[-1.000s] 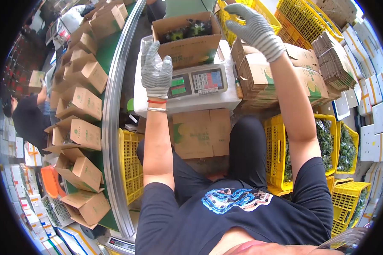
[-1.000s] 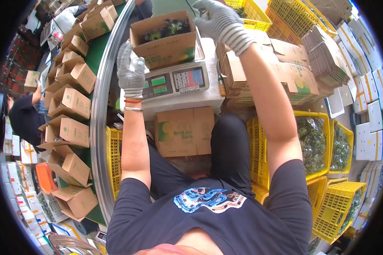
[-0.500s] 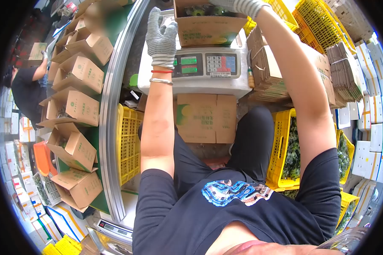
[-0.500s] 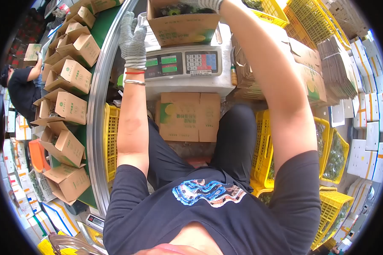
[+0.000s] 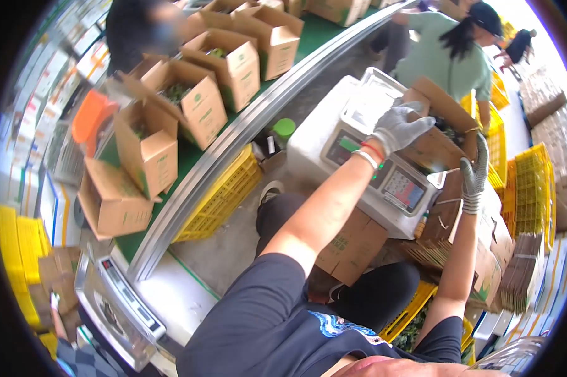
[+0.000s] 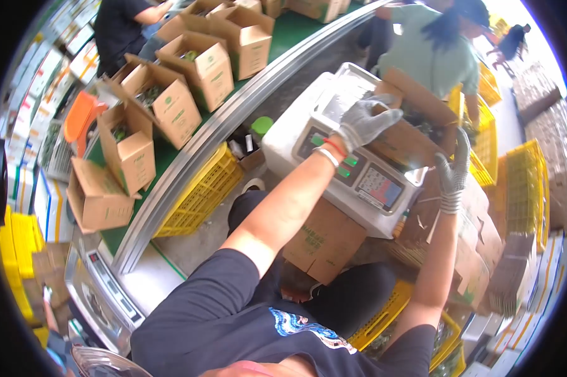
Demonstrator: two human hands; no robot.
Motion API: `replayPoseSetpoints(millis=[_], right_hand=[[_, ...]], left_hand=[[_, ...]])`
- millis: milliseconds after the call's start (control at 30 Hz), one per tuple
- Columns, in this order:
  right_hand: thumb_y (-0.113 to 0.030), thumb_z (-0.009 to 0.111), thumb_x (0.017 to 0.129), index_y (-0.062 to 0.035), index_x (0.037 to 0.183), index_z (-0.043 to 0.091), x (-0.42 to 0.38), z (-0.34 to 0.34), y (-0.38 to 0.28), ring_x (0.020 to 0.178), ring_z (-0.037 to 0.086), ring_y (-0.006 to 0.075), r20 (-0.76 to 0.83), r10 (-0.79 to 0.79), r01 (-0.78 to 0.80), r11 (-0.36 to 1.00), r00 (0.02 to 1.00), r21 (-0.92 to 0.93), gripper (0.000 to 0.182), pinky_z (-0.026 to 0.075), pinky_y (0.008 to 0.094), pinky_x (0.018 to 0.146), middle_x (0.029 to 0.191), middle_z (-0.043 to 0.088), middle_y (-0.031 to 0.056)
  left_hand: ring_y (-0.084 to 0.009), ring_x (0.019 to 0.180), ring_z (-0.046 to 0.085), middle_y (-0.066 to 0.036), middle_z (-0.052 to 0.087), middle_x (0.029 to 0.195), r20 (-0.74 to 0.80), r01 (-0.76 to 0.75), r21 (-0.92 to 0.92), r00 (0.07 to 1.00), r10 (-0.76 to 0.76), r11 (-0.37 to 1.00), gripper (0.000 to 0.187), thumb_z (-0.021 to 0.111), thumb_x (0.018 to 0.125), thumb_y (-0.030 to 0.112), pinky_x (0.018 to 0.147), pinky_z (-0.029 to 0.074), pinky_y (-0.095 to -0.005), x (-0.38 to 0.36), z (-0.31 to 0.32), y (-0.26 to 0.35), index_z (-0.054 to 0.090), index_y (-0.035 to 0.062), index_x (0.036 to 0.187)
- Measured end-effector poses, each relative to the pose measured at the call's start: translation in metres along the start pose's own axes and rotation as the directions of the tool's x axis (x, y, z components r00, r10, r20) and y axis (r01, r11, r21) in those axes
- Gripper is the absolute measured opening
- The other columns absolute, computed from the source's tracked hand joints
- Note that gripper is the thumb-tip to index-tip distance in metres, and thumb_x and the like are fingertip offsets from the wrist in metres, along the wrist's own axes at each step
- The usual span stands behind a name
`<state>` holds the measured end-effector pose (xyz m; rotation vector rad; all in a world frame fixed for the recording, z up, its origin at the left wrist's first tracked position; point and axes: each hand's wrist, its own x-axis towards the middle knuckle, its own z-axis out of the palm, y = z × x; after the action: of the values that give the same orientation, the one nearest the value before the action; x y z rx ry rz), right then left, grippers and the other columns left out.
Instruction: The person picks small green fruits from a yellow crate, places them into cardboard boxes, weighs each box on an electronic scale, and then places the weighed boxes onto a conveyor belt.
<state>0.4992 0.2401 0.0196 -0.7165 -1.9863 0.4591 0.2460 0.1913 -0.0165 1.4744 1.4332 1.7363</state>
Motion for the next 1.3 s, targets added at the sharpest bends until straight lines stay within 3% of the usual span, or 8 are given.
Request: replayPoseSetpoints(millis=[67, 100, 400, 733, 933, 1067, 1200, 1300], right_hand=[[-0.010, 0.065, 0.075, 0.0020, 0.134, 0.039, 0.003, 0.008, -0.006, 0.131, 0.035, 0.0268, 0.253, 0.186, -0.254, 0.930, 0.949, 0.267, 0.065, 0.026, 0.0357, 0.108, 0.139, 0.041, 0.0154], [-0.007, 0.065, 0.071, 0.0018, 0.135, 0.038, 0.007, 0.008, 0.004, 0.131, 0.035, 0.0267, 0.401, 0.212, -0.146, 0.971, 0.891, -0.187, 0.070, 0.027, 0.0353, 0.108, 0.140, 0.040, 0.0153], [-0.002, 0.068, 0.053, -0.0005, 0.103, 0.058, -0.008, 0.030, 0.002, 0.087, 0.055, 0.0143, 0.500, 0.361, -0.444, 0.895, 0.787, 0.052, 0.051, 0.047, 0.0275, 0.071, 0.101, 0.058, 0.0067], [0.000, 0.057, 0.064, -0.0037, 0.119, 0.046, 0.039, 0.133, -0.045, 0.092, 0.058, 0.0220, 0.298, 0.473, -0.474, 0.313, 0.829, 0.823, 0.056, 0.053, 0.0350, 0.072, 0.103, 0.056, 0.0084], [-0.002, 0.077, 0.052, 0.0049, 0.107, 0.047, 0.151, 0.290, -0.039, 0.077, 0.062, 0.0207, 0.028, 0.618, -0.452, 0.541, 0.785, 0.710, 0.064, 0.054, 0.0332, 0.059, 0.087, 0.060, 0.0120], [-0.002, 0.081, 0.046, 0.0000, 0.120, 0.038, 0.184, 0.404, 0.022, 0.091, 0.060, 0.0264, -0.156, 0.670, -0.597, 0.726, 0.726, 0.342, 0.085, 0.057, 0.0392, 0.067, 0.107, 0.055, 0.0150], [-0.016, 0.085, 0.042, -0.0056, 0.127, 0.036, 0.197, 0.443, 0.007, 0.106, 0.053, 0.0256, 0.193, 0.408, -0.451, 0.803, 0.892, 0.390, 0.099, 0.048, 0.0370, 0.090, 0.122, 0.046, 0.0145], [-0.031, 0.085, 0.048, -0.0073, 0.137, 0.022, 0.210, 0.481, 0.025, 0.125, 0.040, 0.0266, 0.432, 0.500, -0.370, 0.860, 0.751, -0.351, 0.111, 0.036, 0.0326, 0.104, 0.138, 0.036, 0.0167]], left_hand=[[-0.0150, 0.087, 0.061, -0.007, 0.068, 0.091, 0.128, 0.198, -0.100, 0.974, -0.185, 0.975, 0.045, 0.068, 0.077, 0.045, 0.080, 0.047, -0.0292, 0.005, -0.014, 0.022, 0.069, 0.0054, 0.097], [-0.0146, 0.085, 0.061, -0.007, 0.068, 0.091, 0.199, 0.295, -0.153, 0.944, -0.263, 0.943, 0.045, 0.068, 0.076, 0.046, 0.079, 0.047, -0.0290, 0.007, -0.017, 0.031, 0.069, 0.0054, 0.097], [-0.0089, 0.066, 0.055, -0.001, 0.060, 0.067, -0.055, 0.176, -0.558, 0.967, -0.248, 0.811, 0.031, 0.066, 0.079, 0.033, 0.060, 0.045, -0.0286, 0.009, -0.025, 0.006, 0.068, 0.0022, 0.073], [-0.0197, 0.116, 0.044, -0.013, 0.044, 0.129, -0.310, -0.013, -0.634, 0.920, -0.238, 0.773, 0.058, 0.062, 0.084, 0.014, 0.100, 0.036, -0.0303, -0.037, -0.097, 0.074, 0.036, -0.0034, 0.133], [-0.0104, 0.077, 0.055, -0.004, 0.059, 0.090, -0.234, 0.228, -0.733, 0.800, -0.552, 0.641, 0.034, 0.061, 0.080, 0.003, 0.066, 0.050, -0.0228, -0.082, -0.125, 0.062, 0.054, -0.0053, 0.111], [-0.0138, 0.101, 0.051, -0.008, 0.052, 0.108, -0.152, 0.222, -0.805, 0.820, -0.552, 0.551, 0.045, 0.055, 0.079, 0.002, 0.087, 0.045, -0.0268, -0.086, -0.158, 0.072, 0.044, -0.0008, 0.123], [-0.0180, 0.108, 0.048, -0.011, 0.048, 0.115, -0.101, 0.288, -0.804, 0.796, -0.596, 0.520, 0.050, 0.054, 0.081, 0.004, 0.093, 0.043, -0.0302, -0.088, -0.181, 0.072, 0.038, 0.0018, 0.129], [-0.0198, 0.108, 0.049, -0.014, 0.049, 0.116, 0.022, 0.411, -0.773, 0.779, -0.627, 0.483, 0.051, 0.050, 0.080, 0.001, 0.094, 0.043, -0.0300, -0.088, -0.182, 0.071, 0.037, 0.0001, 0.130]])
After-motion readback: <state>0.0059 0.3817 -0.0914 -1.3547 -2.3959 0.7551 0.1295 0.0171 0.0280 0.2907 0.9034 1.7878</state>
